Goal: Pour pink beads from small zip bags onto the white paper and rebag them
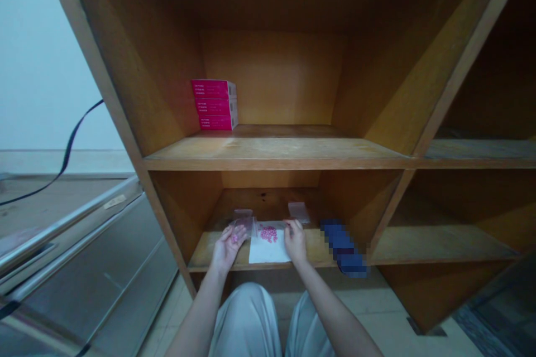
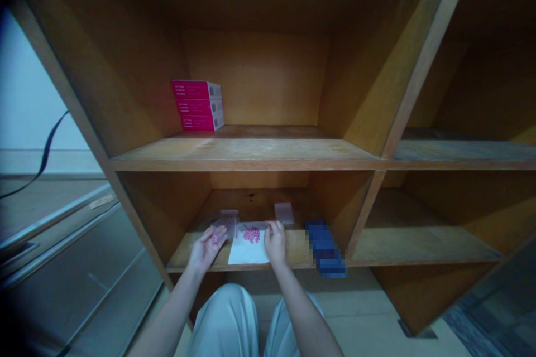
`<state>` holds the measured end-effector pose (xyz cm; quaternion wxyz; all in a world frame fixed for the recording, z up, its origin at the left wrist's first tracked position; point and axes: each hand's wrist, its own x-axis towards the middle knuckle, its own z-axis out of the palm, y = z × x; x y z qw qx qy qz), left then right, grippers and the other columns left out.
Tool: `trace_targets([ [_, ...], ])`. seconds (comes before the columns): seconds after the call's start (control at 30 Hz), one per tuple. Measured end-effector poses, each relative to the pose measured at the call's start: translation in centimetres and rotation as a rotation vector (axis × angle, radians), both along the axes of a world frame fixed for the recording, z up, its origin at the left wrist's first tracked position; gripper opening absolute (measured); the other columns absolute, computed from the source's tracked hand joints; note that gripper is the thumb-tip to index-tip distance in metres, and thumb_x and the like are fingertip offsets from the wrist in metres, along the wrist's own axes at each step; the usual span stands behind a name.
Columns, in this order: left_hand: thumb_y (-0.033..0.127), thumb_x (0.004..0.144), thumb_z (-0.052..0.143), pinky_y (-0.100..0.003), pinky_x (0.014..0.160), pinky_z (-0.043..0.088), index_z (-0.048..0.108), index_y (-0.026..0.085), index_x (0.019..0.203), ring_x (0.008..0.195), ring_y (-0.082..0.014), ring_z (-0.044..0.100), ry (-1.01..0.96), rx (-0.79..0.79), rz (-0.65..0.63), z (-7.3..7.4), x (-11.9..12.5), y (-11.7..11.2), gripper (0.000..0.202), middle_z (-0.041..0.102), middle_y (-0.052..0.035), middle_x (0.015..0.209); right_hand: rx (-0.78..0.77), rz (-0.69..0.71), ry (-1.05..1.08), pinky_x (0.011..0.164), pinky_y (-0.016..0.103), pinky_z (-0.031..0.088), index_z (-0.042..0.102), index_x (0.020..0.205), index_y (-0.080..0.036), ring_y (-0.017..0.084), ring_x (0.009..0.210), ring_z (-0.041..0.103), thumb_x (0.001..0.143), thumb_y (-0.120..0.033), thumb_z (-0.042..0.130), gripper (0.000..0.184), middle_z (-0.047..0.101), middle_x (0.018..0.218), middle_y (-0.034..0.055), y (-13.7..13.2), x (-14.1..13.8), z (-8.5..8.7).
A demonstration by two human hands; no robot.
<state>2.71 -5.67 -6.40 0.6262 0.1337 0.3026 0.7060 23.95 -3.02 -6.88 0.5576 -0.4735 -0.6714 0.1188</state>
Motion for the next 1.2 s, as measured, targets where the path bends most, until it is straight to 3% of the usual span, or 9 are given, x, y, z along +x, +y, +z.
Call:
trace_targets([
  [0.17, 0.005, 0.074, 0.043, -0.035, 0.063, 0.052, 0.048, 0.015, 0.076, 0.073, -0.0204, 0.065, 0.037, -0.001, 0.01, 0.2, 0.1, -0.3, 0.011, 0.065, -0.0101, 0.077, 0.071, 0.008, -0.078, 0.078, 0.033, 0.038, 0.057, 0.085, -0.016, 0.018, 0.085, 0.05, 0.076, -0.011, 0.037, 0.023, 0.057, 0.082, 0.0069, -0.5, -0.2, 0.6],
  [0.3, 0.008, 0.075, 0.043, -0.033, 0.062, 0.052, 0.049, 0.013, 0.075, 0.069, -0.0196, 0.065, 0.038, -0.008, -0.015, 0.5, 0.2, -0.5, 0.008, 0.066, -0.0111, 0.075, 0.036, 0.076, -0.023, 0.078, 0.032, 0.039, 0.058, 0.088, -0.016, 0.018, 0.085, 0.052, 0.077, -0.014, 0.037, 0.024, 0.059, 0.084, 0.0072, -1.1, -1.7, 2.3],
  [0.43, 0.011, 0.076, 0.045, -0.031, 0.06, 0.052, 0.051, 0.013, 0.079, 0.064, -0.0175, 0.064, 0.06, 0.011, -0.031, 0.7, 0.3, -0.6, 0.007, 0.066, -0.01, 0.074, -0.296, 0.244, 0.181, 0.063, 0.028, 0.044, 0.056, 0.095, -0.013, 0.015, 0.066, 0.056, 0.075, -0.027, 0.047, 0.026, 0.061, 0.075, 0.0063, -1.0, -4.8, 3.8],
  [0.57, 0.009, 0.071, 0.052, -0.028, 0.059, 0.052, 0.05, 0.015, 0.081, 0.064, -0.0163, 0.064, 0.137, 0.051, 0.013, 0.6, 0.7, -0.7, 0.012, 0.066, -0.0072, 0.074, -0.582, 0.445, 0.288, 0.055, 0.025, 0.043, 0.059, 0.079, -0.01, 0.014, 0.058, 0.057, 0.067, -0.03, 0.055, 0.023, 0.061, 0.064, 0.0046, -0.1, -7.3, 4.0],
  [0.77, 0.004, 0.067, 0.055, -0.025, 0.06, 0.051, 0.047, 0.017, 0.077, 0.066, -0.0148, 0.064, 0.166, 0.056, 0.032, 0.5, 0.7, -1.0, 0.018, 0.066, -0.0057, 0.076, -0.654, 0.247, 0.31, 0.059, 0.024, 0.042, 0.059, 0.074, -0.012, 0.015, 0.064, 0.057, 0.062, -0.022, 0.057, 0.016, 0.062, 0.065, 0.0033, 0.4, -7.9, 4.2],
  [0.93, 0.004, 0.065, 0.056, -0.025, 0.063, 0.051, 0.048, 0.017, 0.082, 0.068, -0.0143, 0.064, 0.153, 0.081, 0.016, 0.8, 0.6, -1.1, 0.023, 0.066, -0.0051, 0.078, -0.846, 0.523, 0.394, 0.041, 0.02, 0.033, 0.054, 0.055, -0.014, 0.008, 0.039, 0.043, 0.065, -0.025, 0.051, 0.015, 0.051, 0.045, -0.0023, -0.2, -7.6, 5.0],
  [1.07, 0.004, 0.063, 0.059, -0.026, 0.065, 0.05, 0.046, 0.019, 0.088, 0.067, -0.0144, 0.064, 0.19, 0.097, 0.045, 0.6, 0.8, -1.0, 0.032, 0.065, -0.003, 0.077, -0.814, 0.517, 0.488, 0.039, 0.019, 0.03, 0.053, 0.053, -0.014, 0.006, 0.037, 0.04, 0.06, -0.024, 0.057, 0.013, 0.049, 0.044, -0.0036, -0.2, -7.7, 5.6],
  [1.2, 0.002, 0.058, 0.061, -0.026, 0.068, 0.049, 0.042, 0.025, 0.092, 0.074, -0.0146, 0.064, 0.213, 0.117, 0.108, 0.2, 0.8, -1.0, 0.045, 0.063, 0.0003, 0.084, -0.766, 0.467, 0.437, 0.036, 0.018, 0.025, 0.054, 0.052, -0.014, 0.005, 0.036, 0.036, 0.059, -0.022, 0.058, 0.012, 0.045, 0.04, -0.0057, 0.3, -7.8, 5.8],
])
